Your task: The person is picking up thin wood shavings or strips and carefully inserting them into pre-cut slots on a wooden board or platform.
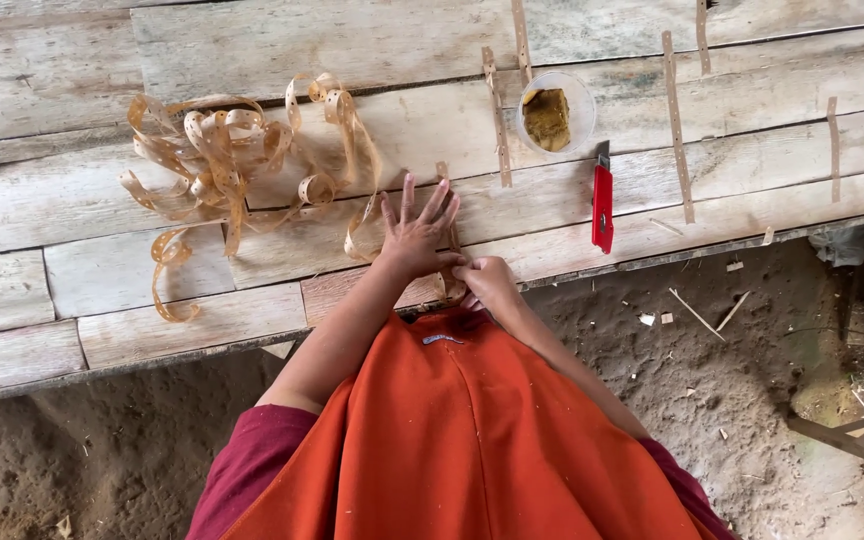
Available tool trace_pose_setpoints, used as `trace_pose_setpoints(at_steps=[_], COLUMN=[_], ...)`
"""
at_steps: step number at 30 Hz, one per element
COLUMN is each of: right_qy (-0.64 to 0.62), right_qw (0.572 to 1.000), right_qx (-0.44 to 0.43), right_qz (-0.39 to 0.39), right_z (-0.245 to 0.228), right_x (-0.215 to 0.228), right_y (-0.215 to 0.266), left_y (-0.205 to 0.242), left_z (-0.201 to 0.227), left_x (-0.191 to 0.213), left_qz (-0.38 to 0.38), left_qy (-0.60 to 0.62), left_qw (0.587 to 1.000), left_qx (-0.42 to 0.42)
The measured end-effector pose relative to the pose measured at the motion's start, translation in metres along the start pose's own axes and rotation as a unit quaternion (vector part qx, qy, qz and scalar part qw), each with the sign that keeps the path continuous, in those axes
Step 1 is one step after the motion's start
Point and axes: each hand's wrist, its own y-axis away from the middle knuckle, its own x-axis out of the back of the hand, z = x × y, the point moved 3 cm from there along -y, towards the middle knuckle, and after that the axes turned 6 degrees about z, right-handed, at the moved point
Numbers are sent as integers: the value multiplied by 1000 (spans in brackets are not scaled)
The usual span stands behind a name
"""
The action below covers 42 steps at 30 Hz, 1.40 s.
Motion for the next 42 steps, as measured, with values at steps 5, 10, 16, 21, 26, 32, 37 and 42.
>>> trace_pose_setpoints(at_steps=[5,10,16,21,26,32,37,42], right_qy=[114,236,76,228,247,236,221,228], right_qw=[992,961,963,864,837,870,895,879], right_qx=[49,107,182,282,316,255,237,238], right_qz=[38,95,184,350,371,350,306,344], right_z=[5,-4,-65,-51,-53,-64,-69,-80], right_x=[-7,-16,36,39,15,9,12,10], right_y=[-4,11,38,-36,-58,-98,-101,-97], left_y=[1,-1,-8,-3,-5,-10,-10,-8], left_z=[0,-1,-6,3,0,-6,-7,-8], left_x=[-3,-6,-14,5,5,-11,-9,-13], left_qz=[4,7,5,0,-6,21,48,113], left_qy=[1,-10,-5,18,15,15,10,-10], left_qw=[1000,1000,1000,998,998,998,998,993], left_qx=[-1,-1,7,59,60,54,41,28])
